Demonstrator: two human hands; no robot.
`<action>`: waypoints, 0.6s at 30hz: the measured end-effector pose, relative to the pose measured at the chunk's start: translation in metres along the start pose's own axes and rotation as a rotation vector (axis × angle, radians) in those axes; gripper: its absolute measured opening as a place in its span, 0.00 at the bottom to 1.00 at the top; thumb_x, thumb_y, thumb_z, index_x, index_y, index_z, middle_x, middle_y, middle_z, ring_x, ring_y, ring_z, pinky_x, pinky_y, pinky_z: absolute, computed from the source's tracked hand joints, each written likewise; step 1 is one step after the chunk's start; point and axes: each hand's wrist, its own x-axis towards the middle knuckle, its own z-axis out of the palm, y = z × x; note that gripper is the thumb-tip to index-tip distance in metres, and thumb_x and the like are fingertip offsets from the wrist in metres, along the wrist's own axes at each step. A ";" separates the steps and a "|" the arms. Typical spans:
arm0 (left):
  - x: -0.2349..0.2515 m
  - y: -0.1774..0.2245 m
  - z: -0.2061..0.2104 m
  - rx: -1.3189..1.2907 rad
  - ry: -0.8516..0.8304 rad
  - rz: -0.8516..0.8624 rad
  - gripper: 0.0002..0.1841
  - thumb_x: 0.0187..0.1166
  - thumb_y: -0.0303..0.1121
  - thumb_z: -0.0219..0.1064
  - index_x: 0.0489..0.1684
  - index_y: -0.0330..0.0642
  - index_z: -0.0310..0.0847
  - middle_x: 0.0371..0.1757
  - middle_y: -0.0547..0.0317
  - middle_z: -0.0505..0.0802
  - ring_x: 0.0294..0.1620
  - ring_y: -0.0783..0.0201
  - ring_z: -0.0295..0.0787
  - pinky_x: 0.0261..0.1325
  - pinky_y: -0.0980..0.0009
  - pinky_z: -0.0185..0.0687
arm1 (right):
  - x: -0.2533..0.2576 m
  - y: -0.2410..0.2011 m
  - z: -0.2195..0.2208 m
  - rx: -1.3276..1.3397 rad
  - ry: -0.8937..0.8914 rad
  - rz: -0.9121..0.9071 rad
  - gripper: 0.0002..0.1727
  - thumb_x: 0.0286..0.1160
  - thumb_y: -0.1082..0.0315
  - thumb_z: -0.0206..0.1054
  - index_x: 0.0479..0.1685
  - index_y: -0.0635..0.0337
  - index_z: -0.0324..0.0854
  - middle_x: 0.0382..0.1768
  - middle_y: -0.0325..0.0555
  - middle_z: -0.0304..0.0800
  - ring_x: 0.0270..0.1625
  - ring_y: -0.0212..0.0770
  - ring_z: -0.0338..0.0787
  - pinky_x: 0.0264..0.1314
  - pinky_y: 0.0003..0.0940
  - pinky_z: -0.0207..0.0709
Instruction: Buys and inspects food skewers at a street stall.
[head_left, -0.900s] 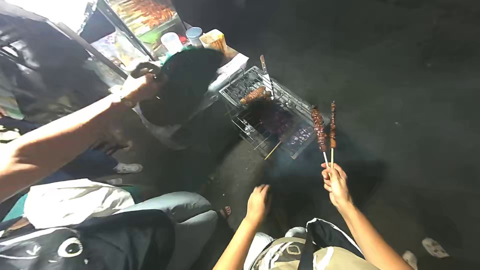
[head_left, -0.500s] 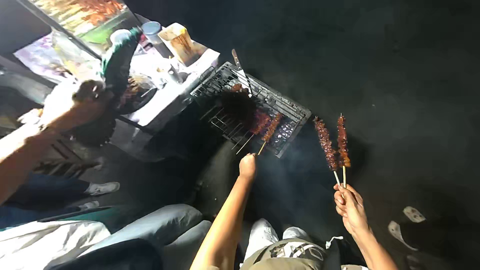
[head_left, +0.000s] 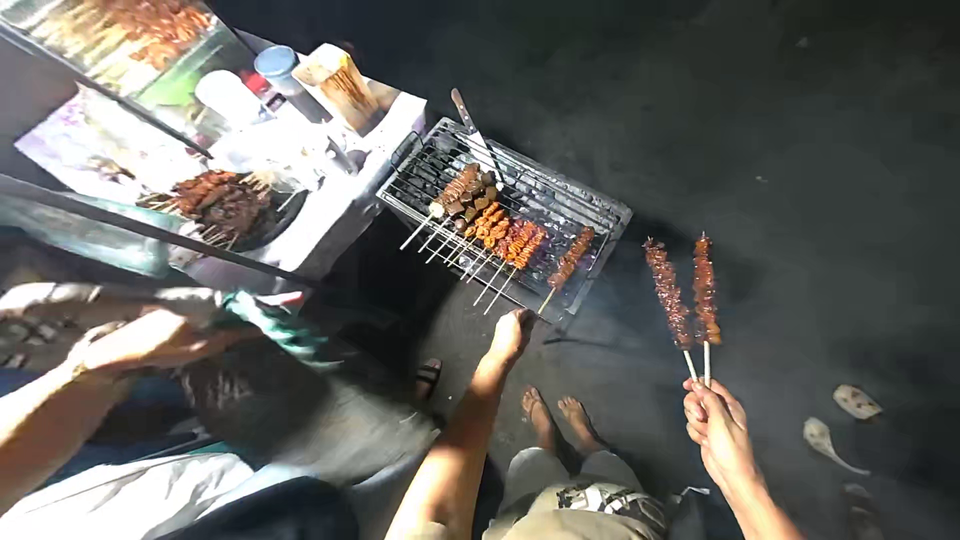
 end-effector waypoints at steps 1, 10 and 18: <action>0.002 -0.004 -0.002 -0.022 -0.007 0.023 0.16 0.89 0.30 0.56 0.62 0.31 0.86 0.57 0.40 0.93 0.61 0.50 0.91 0.72 0.54 0.79 | 0.000 0.001 0.002 0.000 0.005 0.009 0.16 0.92 0.69 0.42 0.46 0.59 0.77 0.13 0.24 0.64 0.09 0.18 0.57 0.09 0.11 0.51; -0.003 -0.001 -0.017 0.058 -0.060 0.017 0.17 0.90 0.35 0.58 0.61 0.33 0.88 0.58 0.39 0.94 0.63 0.47 0.91 0.74 0.51 0.79 | -0.003 0.005 0.019 -0.003 0.040 0.000 0.15 0.91 0.68 0.42 0.45 0.58 0.76 0.13 0.24 0.65 0.09 0.18 0.57 0.09 0.11 0.51; 0.016 0.009 -0.048 0.333 0.177 -0.177 0.22 0.89 0.37 0.60 0.79 0.37 0.76 0.73 0.35 0.84 0.69 0.37 0.86 0.71 0.42 0.80 | -0.003 0.005 0.027 0.021 0.062 -0.007 0.15 0.90 0.69 0.43 0.45 0.58 0.76 0.12 0.24 0.65 0.08 0.18 0.57 0.09 0.11 0.51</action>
